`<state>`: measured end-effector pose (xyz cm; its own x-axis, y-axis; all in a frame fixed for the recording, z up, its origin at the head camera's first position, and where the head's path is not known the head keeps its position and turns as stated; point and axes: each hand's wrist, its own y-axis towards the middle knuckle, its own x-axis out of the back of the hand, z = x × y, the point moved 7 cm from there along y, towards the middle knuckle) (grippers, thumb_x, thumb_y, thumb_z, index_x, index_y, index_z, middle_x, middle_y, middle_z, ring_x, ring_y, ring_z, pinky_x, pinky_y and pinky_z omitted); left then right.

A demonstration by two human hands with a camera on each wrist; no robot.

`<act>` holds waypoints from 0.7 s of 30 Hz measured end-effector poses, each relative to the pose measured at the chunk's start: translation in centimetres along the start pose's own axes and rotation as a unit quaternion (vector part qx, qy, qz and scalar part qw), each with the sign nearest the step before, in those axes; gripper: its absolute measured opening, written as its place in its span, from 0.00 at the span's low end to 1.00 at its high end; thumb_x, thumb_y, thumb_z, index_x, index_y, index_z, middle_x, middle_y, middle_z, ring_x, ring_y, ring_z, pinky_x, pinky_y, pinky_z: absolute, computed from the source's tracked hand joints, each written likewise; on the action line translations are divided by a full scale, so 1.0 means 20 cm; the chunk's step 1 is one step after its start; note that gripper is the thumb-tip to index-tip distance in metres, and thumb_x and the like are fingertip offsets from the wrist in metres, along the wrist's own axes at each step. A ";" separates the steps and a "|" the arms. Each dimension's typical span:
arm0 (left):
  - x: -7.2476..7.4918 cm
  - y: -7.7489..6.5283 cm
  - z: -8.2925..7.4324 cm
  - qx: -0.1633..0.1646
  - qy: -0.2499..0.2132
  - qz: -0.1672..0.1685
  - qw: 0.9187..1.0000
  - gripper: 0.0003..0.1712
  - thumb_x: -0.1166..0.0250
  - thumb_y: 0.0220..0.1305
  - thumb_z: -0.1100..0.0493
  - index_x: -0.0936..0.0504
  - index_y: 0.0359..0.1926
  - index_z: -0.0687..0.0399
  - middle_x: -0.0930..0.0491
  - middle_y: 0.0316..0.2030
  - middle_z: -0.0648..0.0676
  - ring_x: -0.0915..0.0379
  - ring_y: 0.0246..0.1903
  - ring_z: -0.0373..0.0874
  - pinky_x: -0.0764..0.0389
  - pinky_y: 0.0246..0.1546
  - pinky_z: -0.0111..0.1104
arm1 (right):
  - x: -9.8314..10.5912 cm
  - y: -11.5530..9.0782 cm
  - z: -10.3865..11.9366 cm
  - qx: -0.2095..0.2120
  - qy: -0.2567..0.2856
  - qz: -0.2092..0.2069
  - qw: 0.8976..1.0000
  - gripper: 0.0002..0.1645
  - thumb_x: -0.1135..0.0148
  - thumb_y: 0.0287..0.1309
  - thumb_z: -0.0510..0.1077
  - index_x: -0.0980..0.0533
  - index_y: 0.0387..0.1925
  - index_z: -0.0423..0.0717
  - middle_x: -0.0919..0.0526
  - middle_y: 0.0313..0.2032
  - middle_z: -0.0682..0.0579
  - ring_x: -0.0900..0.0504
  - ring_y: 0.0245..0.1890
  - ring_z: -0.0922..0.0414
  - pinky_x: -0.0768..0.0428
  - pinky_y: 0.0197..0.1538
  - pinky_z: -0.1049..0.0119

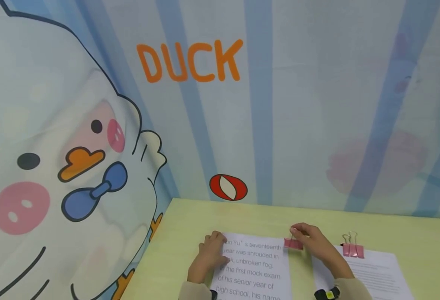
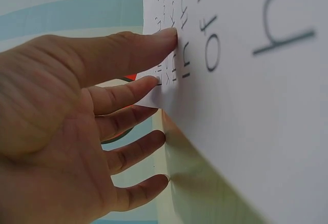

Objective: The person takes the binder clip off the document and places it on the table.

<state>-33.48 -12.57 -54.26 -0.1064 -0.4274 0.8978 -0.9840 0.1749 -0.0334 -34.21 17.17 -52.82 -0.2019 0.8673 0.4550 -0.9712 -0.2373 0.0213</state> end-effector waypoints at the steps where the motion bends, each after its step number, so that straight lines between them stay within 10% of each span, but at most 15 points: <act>1: 0.00 0.00 0.00 0.000 -0.001 -0.001 1.000 0.30 0.20 0.48 0.62 0.21 0.52 0.62 0.28 0.56 0.62 0.34 0.56 0.61 0.32 0.54 0.59 | 0.00 0.00 -0.01 -0.004 0.000 -0.001 1.000 0.27 0.45 0.74 0.48 0.27 0.59 0.26 0.17 0.51 0.38 0.22 0.55 0.41 0.24 0.56 0.46; 21: 0.01 0.00 -0.01 0.005 0.005 0.009 1.000 0.31 0.20 0.49 0.61 0.22 0.53 0.61 0.28 0.57 0.62 0.34 0.56 0.61 0.32 0.55 0.59 | 0.01 -0.08 -0.13 -0.046 0.040 0.015 0.998 0.27 0.47 0.76 0.47 0.28 0.59 0.25 0.18 0.51 0.38 0.20 0.52 0.47 0.23 0.56 0.50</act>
<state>-33.46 -12.47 -53.98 -0.1224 -0.4148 0.9016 -0.9833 0.1738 -0.0536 -33.05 18.91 -55.07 -0.2360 0.8936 0.3817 -0.9716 -0.2247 -0.0746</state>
